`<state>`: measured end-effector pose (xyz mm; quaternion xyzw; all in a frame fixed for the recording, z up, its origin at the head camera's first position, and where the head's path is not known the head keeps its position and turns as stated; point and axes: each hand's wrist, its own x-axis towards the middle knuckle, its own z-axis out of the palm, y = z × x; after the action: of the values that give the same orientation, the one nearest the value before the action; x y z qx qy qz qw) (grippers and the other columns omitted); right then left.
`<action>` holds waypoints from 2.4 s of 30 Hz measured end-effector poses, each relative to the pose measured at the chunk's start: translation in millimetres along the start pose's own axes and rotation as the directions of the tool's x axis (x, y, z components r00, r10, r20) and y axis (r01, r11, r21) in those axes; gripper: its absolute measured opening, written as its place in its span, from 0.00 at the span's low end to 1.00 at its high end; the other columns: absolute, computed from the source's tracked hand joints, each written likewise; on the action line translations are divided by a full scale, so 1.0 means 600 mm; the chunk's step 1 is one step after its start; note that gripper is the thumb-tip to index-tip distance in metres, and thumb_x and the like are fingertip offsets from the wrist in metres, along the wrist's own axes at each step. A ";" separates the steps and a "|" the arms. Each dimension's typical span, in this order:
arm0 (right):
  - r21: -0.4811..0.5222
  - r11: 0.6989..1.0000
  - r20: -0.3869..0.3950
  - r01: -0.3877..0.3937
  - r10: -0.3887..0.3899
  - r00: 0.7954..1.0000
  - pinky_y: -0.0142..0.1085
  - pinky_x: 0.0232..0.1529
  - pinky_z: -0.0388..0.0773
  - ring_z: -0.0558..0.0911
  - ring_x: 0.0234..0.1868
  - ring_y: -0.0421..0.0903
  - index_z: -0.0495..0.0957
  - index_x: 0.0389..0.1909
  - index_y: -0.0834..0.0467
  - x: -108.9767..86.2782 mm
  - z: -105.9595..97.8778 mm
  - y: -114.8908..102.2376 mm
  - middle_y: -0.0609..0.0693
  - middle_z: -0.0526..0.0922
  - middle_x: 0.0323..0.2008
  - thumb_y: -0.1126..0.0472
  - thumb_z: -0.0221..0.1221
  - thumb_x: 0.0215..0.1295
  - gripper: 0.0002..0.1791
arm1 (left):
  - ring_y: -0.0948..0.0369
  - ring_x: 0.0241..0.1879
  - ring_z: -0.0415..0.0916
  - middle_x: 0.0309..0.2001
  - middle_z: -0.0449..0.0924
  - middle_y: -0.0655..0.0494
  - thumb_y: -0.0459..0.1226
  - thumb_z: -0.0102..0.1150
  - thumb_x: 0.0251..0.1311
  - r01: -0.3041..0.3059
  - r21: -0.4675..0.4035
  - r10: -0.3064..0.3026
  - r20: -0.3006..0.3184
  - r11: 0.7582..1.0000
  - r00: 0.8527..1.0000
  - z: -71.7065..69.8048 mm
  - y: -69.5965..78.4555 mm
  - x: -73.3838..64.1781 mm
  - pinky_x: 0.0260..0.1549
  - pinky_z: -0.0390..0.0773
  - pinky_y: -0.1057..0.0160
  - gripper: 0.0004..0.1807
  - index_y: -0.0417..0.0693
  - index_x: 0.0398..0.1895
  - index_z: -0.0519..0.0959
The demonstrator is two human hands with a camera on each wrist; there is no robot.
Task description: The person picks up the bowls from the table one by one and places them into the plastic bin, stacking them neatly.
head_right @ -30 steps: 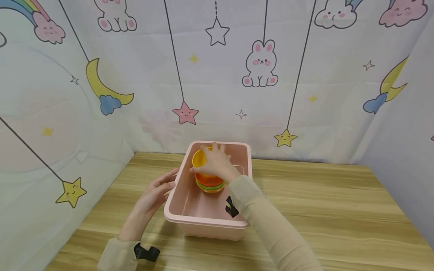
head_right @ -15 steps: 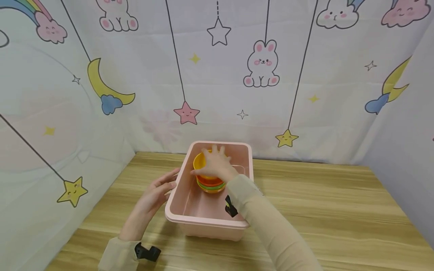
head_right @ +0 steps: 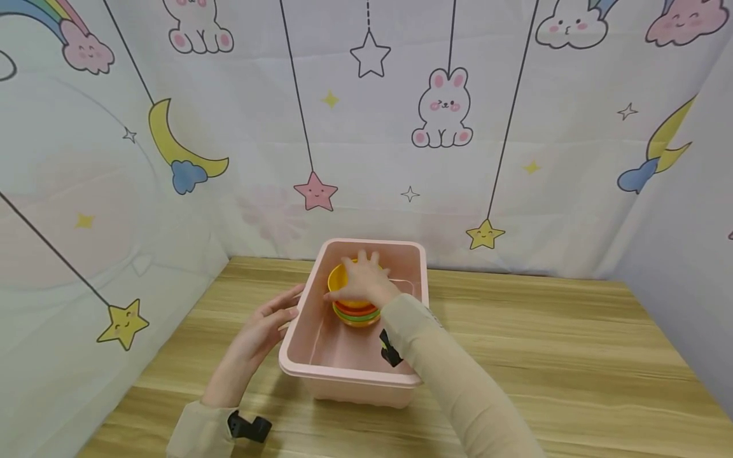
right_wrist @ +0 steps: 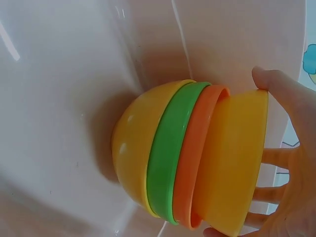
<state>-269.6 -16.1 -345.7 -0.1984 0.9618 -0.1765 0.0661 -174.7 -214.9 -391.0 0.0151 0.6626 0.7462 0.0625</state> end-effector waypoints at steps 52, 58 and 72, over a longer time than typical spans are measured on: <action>-0.013 1.000 0.077 0.009 -0.008 0.997 0.72 0.62 0.55 0.50 0.72 0.65 0.56 0.73 0.45 0.004 0.015 0.011 0.58 0.49 0.74 0.34 0.65 0.48 0.52 | 0.65 0.49 0.75 0.60 0.68 0.47 0.31 0.52 0.62 0.000 -0.007 0.001 0.011 1.000 1.000 0.002 -0.002 0.000 0.46 0.76 0.64 0.31 0.43 0.71 0.63; -0.011 1.000 0.120 0.014 -0.013 0.993 0.69 0.62 0.59 0.50 0.72 0.66 0.54 0.74 0.45 -0.004 0.007 0.012 0.59 0.47 0.75 0.35 0.63 0.51 0.51 | 0.66 0.48 0.75 0.58 0.69 0.50 0.31 0.53 0.62 0.012 -0.017 -0.012 -0.006 1.000 1.000 0.005 -0.003 0.001 0.46 0.76 0.64 0.31 0.43 0.70 0.63; -0.082 0.997 0.215 0.012 0.005 0.977 0.66 0.68 0.52 0.48 0.73 0.68 0.55 0.74 0.50 -0.019 -0.048 -0.008 0.59 0.49 0.75 0.36 0.56 0.60 0.45 | 0.66 0.48 0.74 0.62 0.72 0.54 0.35 0.52 0.65 0.023 -0.054 -0.032 -0.167 0.998 0.985 0.015 0.012 0.003 0.47 0.75 0.65 0.26 0.46 0.68 0.68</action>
<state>-263.3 -6.4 -316.6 -0.2206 0.9552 -0.1143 0.1611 -175.8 -206.5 -383.0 -0.0586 0.6463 0.7607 0.0171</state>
